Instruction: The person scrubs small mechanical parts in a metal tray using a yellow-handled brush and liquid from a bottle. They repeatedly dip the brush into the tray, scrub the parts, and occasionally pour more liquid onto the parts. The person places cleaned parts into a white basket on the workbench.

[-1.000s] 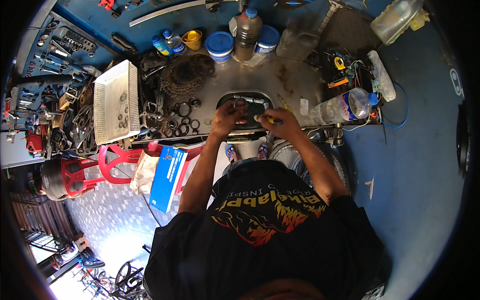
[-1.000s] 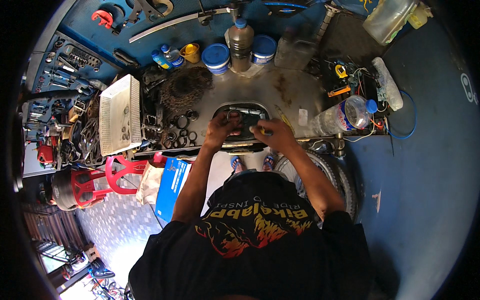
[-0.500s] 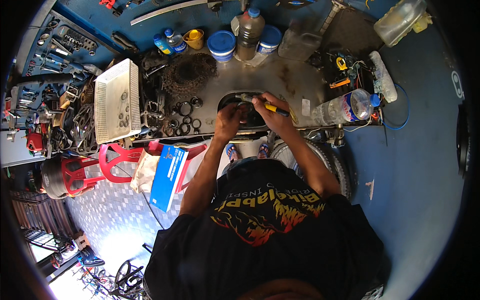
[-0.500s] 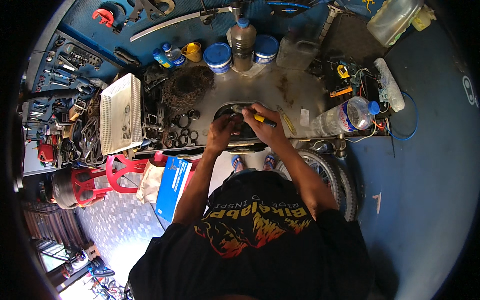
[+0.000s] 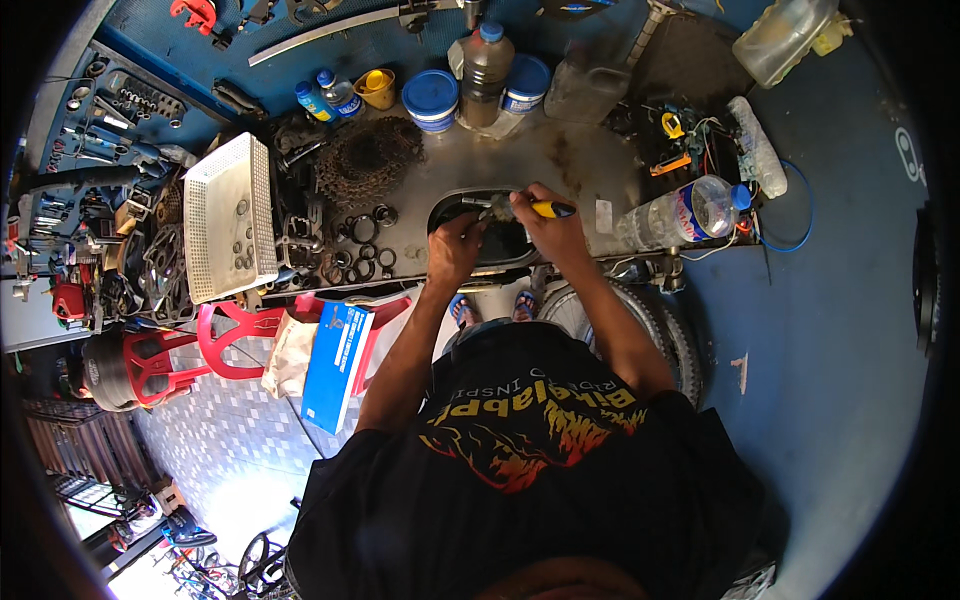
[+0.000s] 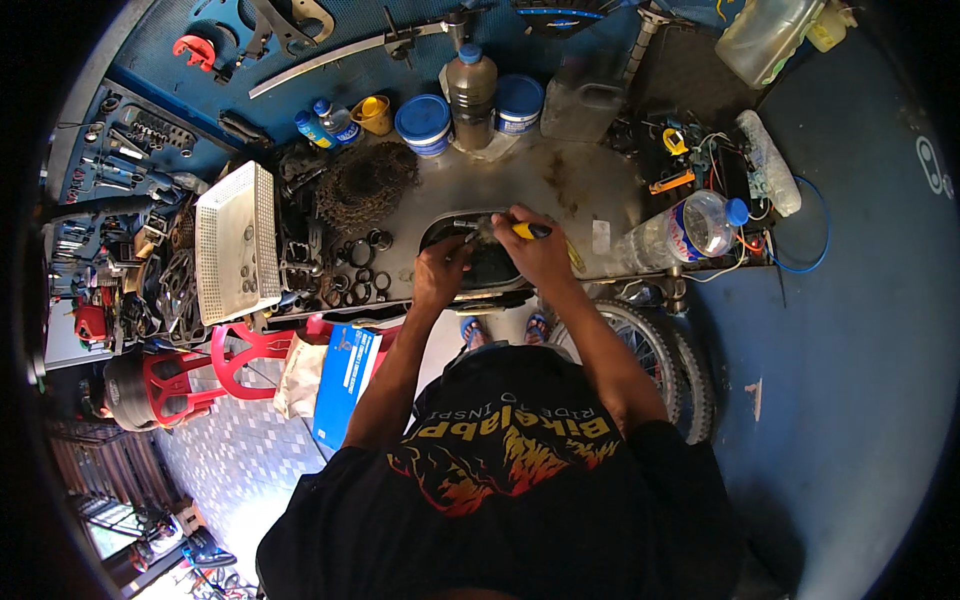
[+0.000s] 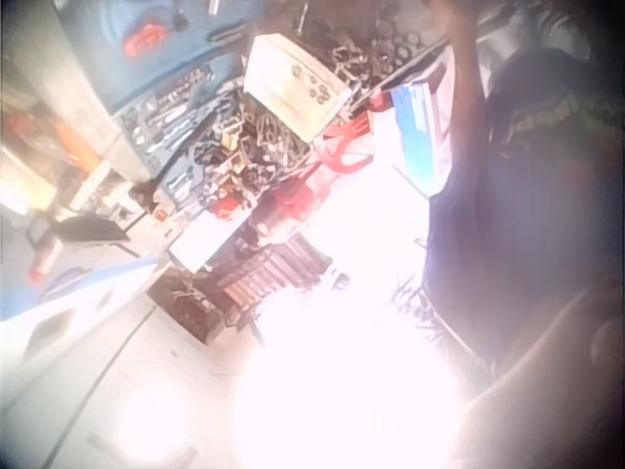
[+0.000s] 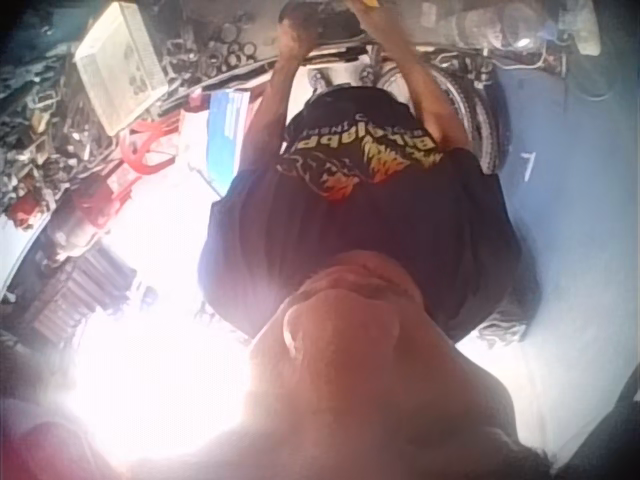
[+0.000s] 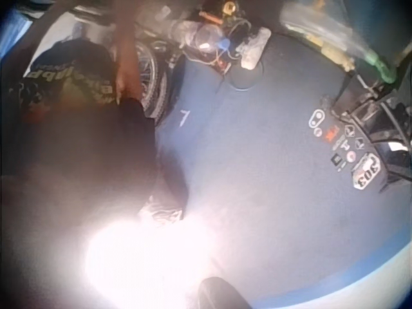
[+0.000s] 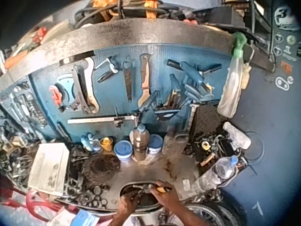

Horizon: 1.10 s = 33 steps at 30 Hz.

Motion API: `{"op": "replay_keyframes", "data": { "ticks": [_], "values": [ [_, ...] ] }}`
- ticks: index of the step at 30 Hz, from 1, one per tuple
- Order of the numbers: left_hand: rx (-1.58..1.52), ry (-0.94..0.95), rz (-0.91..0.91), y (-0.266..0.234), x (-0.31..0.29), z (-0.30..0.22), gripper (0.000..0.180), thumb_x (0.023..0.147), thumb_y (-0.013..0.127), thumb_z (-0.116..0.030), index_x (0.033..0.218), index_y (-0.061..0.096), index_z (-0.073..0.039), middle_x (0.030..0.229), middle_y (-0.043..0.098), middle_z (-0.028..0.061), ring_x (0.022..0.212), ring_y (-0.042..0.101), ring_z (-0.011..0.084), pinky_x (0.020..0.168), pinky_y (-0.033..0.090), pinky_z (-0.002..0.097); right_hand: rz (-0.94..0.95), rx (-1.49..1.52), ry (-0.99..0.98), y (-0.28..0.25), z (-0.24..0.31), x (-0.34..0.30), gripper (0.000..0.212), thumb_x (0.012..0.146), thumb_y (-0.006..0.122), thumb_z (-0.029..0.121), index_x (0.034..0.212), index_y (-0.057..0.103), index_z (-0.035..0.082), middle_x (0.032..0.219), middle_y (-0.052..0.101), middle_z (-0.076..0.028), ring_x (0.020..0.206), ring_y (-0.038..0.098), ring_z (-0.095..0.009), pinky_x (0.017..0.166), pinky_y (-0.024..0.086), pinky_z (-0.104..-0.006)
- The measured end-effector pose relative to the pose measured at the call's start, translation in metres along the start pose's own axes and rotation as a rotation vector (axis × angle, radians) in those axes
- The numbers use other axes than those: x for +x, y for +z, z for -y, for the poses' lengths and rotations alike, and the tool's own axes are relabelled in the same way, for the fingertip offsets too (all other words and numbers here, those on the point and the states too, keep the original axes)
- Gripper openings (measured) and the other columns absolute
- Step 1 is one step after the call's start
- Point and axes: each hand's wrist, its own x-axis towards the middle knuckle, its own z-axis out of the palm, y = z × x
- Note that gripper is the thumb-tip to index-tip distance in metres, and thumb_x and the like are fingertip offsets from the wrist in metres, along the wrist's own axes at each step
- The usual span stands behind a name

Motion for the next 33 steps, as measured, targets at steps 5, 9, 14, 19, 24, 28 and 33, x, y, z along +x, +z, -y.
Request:
{"op": "replay_keyframes", "data": {
  "ticks": [5,9,14,19,24,28,33],
  "values": [
    [-0.438,-0.152,0.032,-0.004,0.001,-0.004,0.025,0.104,0.07,-0.017,0.114,0.073,0.006,0.094,0.077,0.0126,0.084,0.076,0.0187,0.073,0.063,0.0323,0.002,0.25,0.099,-0.001,-0.014,0.004,0.035,0.103,0.071,0.034,0.09,0.066,0.002,0.071,0.065,-0.003,0.063,0.062,-0.012,0.06,0.05,-0.0294],
    [-0.685,-0.28,0.058,-0.01,0.005,-0.007,0.022,0.107,0.064,-0.009,0.123,0.068,0.005,0.114,0.074,0.012,0.097,0.075,0.0218,0.079,0.066,0.0343,0.097,0.36,0.322,0.007,-0.016,0.002,0.038,0.105,0.07,0.039,0.092,0.066,0.004,0.075,0.065,-0.001,0.065,0.065,-0.01,0.061,0.051,-0.0263],
    [-0.752,-0.364,0.06,-0.005,0.003,-0.007,0.02,0.107,0.065,-0.011,0.12,0.068,0.004,0.11,0.074,0.0103,0.095,0.075,0.0211,0.079,0.065,0.0336,-0.053,0.336,0.099,0.012,-0.018,-0.004,0.035,0.107,0.067,0.037,0.09,0.064,0.006,0.067,0.06,0.0,0.056,0.059,-0.007,0.049,0.044,-0.0237],
    [-0.55,-0.293,0.089,-0.004,0.006,-0.004,0.026,0.107,0.067,-0.017,0.122,0.067,0.004,0.105,0.075,0.012,0.093,0.076,0.0198,0.072,0.067,0.0337,0.026,0.29,0.145,0.009,-0.029,-0.011,0.029,0.105,0.069,0.032,0.1,0.069,0.004,0.078,0.068,-0.002,0.066,0.066,-0.01,0.062,0.051,-0.027],
    [-0.381,-0.412,0.249,-0.016,0.008,0.002,0.028,0.106,0.067,-0.016,0.127,0.066,0.003,0.107,0.076,0.015,0.097,0.076,0.0198,0.072,0.069,0.0343,0.162,0.189,0.209,-0.007,-0.041,-0.026,0.027,0.102,0.072,0.03,0.114,0.073,0.007,0.081,0.072,-0.003,0.07,0.07,-0.013,0.065,0.052,-0.0308],
    [-0.297,-0.124,0.209,-0.014,0.004,0.006,0.029,0.106,0.066,-0.01,0.133,0.065,0.001,0.112,0.075,0.0169,0.1,0.076,0.021,0.077,0.069,0.0359,0.219,-0.159,-0.265,-0.02,-0.041,-0.038,0.028,0.096,0.076,0.031,0.113,0.074,0.008,0.086,0.075,-0.006,0.081,0.073,-0.019,0.072,0.055,-0.036],
    [-0.511,-0.191,0.096,-0.01,-0.001,0.01,0.034,0.106,0.061,-0.004,0.139,0.06,0.004,0.117,0.074,0.0186,0.101,0.075,0.0233,0.083,0.069,0.038,0.341,-0.265,0.033,-0.029,-0.037,-0.028,0.032,0.092,0.08,0.034,0.108,0.075,0.006,0.096,0.078,-0.008,0.096,0.075,-0.02,0.084,0.057,-0.0354]
  ]
}}
